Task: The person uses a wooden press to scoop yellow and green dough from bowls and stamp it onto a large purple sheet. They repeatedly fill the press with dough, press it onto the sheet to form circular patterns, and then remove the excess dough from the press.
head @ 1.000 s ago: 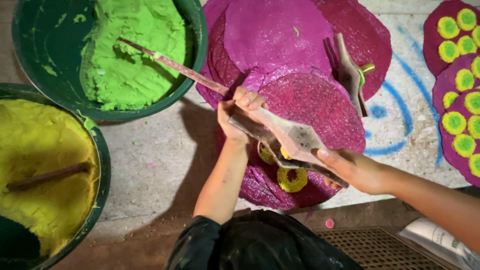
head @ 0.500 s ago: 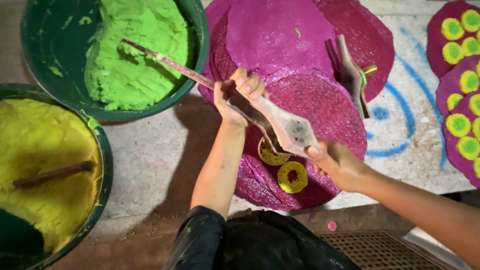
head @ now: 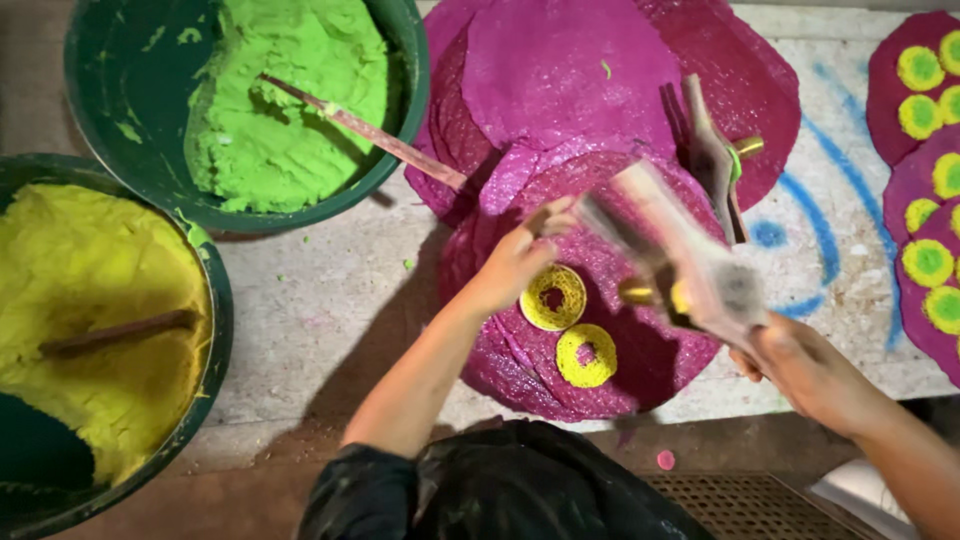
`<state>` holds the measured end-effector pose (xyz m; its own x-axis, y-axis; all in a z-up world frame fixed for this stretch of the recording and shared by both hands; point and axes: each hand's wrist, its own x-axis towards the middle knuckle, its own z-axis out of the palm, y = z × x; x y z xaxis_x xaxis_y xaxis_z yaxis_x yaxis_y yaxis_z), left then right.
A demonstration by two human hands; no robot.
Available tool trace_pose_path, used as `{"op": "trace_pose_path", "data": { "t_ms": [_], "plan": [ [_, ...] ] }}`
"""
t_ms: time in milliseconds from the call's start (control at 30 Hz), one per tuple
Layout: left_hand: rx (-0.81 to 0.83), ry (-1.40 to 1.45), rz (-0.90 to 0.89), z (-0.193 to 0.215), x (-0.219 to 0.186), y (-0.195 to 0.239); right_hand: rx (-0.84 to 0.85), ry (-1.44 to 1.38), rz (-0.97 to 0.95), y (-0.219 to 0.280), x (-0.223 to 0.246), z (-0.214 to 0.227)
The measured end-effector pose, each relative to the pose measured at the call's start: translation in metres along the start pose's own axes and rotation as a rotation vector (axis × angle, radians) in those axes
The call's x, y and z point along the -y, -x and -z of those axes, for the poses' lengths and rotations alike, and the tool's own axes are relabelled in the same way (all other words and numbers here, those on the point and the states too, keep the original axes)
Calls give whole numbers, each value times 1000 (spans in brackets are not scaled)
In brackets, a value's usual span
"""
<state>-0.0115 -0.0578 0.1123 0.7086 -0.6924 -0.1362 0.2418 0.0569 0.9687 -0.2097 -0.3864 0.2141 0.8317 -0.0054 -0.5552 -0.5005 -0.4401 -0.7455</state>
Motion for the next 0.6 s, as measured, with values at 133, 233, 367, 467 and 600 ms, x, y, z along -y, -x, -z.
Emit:
{"op": "trace_pose_path", "data": {
  "t_ms": [133,233,367,467,600],
  "plan": [
    [31,-702,-129,-5,-9,45,-134,-300,124,21,-12,-9],
    [51,-878,-82,-14,-14,59,-214,-485,214,29,-9,-24],
    [36,-824,-40,-17,-23,58,-262,-591,277,34,-7,-34],
    [51,-793,99,-18,-38,52,-290,-613,286,35,-15,-36],
    [1,-813,87,-9,-49,17,-316,-617,292,33,-19,-38]
  ]
}}
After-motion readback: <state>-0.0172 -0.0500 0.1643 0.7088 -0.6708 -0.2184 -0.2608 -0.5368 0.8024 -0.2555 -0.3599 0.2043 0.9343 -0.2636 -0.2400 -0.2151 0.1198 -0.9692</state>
